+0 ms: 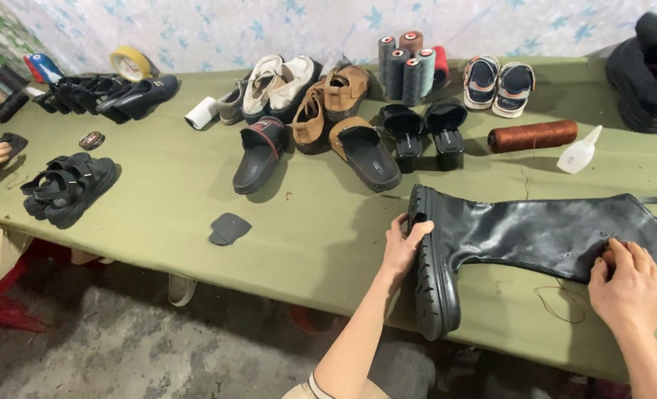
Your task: Hand-stitching and repairing the leather upper of a black boot at a workbench.
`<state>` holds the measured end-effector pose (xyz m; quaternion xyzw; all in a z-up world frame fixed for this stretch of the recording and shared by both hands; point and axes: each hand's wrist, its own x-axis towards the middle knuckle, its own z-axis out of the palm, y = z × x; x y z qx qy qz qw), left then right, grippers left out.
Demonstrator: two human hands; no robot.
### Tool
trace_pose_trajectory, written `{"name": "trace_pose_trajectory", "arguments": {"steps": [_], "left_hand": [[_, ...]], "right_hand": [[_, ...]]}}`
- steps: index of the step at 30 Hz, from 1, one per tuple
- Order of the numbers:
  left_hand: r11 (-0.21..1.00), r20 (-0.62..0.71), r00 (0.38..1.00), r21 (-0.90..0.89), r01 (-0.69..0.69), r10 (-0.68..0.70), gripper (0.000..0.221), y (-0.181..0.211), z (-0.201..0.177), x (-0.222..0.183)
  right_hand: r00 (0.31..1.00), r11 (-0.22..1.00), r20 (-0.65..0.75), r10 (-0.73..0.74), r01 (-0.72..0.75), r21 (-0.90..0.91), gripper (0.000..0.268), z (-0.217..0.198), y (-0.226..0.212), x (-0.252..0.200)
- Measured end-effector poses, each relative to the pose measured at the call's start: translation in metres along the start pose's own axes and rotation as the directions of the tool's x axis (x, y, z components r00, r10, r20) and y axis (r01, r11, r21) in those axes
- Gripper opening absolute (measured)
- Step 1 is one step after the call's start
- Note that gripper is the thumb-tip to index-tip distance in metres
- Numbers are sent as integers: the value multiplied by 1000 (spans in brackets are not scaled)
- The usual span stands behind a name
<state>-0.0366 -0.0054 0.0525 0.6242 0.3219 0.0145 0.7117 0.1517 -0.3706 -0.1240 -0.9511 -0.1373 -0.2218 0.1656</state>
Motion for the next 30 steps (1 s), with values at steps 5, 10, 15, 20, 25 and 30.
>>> {"name": "trace_pose_trajectory", "arguments": {"steps": [5,10,15,20,25,30], "left_hand": [[998,8,1000,57,14,-14,115,-1,-3,7],[997,37,999,70,32,-34,116,9,-6,4],[996,57,998,84,-12,7,116,-7,-6,25],[995,45,999,100,-20,15,113,-15,-4,35],[993,48,999,115,2,-7,115,-11,-4,29],[993,25,1000,116,1,-4,115,-8,-5,27]], "right_hand": [[1000,1000,5,-3,3,-9,54,0,1,2],[1000,997,7,0,1,-81,54,1,-1,2],[1000,999,-18,12,-13,-51,54,9,4,-1],[997,996,52,65,-68,56,55,-13,-11,3],[993,987,86,75,-87,138,53,-16,-7,0],[983,966,-181,-29,74,248,38,-13,-30,12]]}}
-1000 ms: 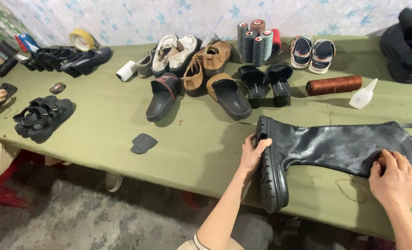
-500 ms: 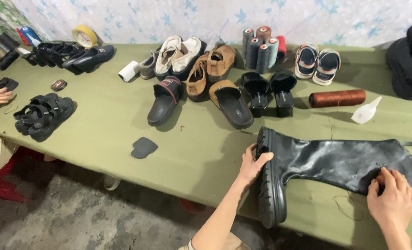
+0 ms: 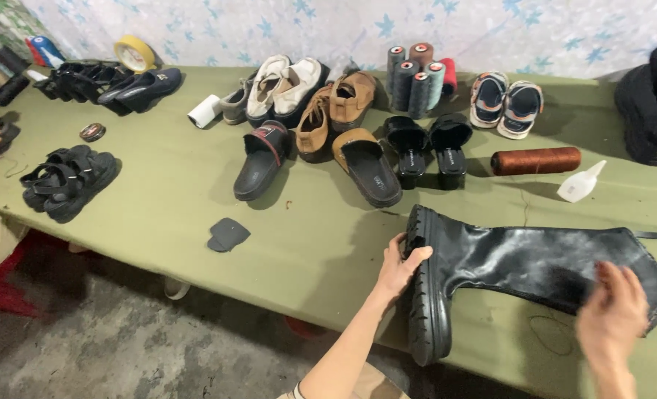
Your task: Hand-stitching and repairing the leather upper of a black boot at a workbench.
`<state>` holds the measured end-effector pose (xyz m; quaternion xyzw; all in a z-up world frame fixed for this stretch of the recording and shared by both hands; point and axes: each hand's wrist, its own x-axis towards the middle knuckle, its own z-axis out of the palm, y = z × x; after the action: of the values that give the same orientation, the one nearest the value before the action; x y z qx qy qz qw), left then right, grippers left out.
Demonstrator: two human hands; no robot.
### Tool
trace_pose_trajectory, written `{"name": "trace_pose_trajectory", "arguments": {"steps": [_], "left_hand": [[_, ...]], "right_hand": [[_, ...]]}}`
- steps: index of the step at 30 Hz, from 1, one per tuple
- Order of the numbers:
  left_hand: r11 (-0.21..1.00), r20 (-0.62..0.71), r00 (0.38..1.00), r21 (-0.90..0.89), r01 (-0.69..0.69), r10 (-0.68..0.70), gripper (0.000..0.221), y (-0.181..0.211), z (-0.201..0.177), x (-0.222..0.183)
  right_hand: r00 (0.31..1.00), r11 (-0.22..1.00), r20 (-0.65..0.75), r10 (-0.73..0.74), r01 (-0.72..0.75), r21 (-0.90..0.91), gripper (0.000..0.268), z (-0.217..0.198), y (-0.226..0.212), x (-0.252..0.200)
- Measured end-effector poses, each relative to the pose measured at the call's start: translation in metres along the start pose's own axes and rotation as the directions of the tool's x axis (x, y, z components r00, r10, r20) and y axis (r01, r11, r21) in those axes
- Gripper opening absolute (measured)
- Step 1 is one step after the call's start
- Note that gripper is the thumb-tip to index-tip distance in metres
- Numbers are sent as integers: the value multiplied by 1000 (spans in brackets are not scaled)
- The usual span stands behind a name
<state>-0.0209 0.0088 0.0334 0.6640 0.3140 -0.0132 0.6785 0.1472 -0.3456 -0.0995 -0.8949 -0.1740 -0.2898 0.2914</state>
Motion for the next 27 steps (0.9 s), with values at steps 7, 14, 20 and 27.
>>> {"name": "trace_pose_trajectory", "arguments": {"steps": [7,14,20,27], "left_hand": [[980,-5,980,-19,-200,200,112,-39,3,36],[985,-4,989,-100,-144,145,109,-32,17,32],[988,36,990,-76,-134,137,108,3,21,-9],[989,38,989,-47,-142,144,105,-36,13,35]], "right_hand": [[946,955,139,-294,285,81,35,30,-154,5],[980,986,148,-130,144,-87,34,-16,-26,4],[991,988,-21,130,-127,90,29,-34,-47,45],[888,931,329,-322,234,280,49,48,-175,25]]}}
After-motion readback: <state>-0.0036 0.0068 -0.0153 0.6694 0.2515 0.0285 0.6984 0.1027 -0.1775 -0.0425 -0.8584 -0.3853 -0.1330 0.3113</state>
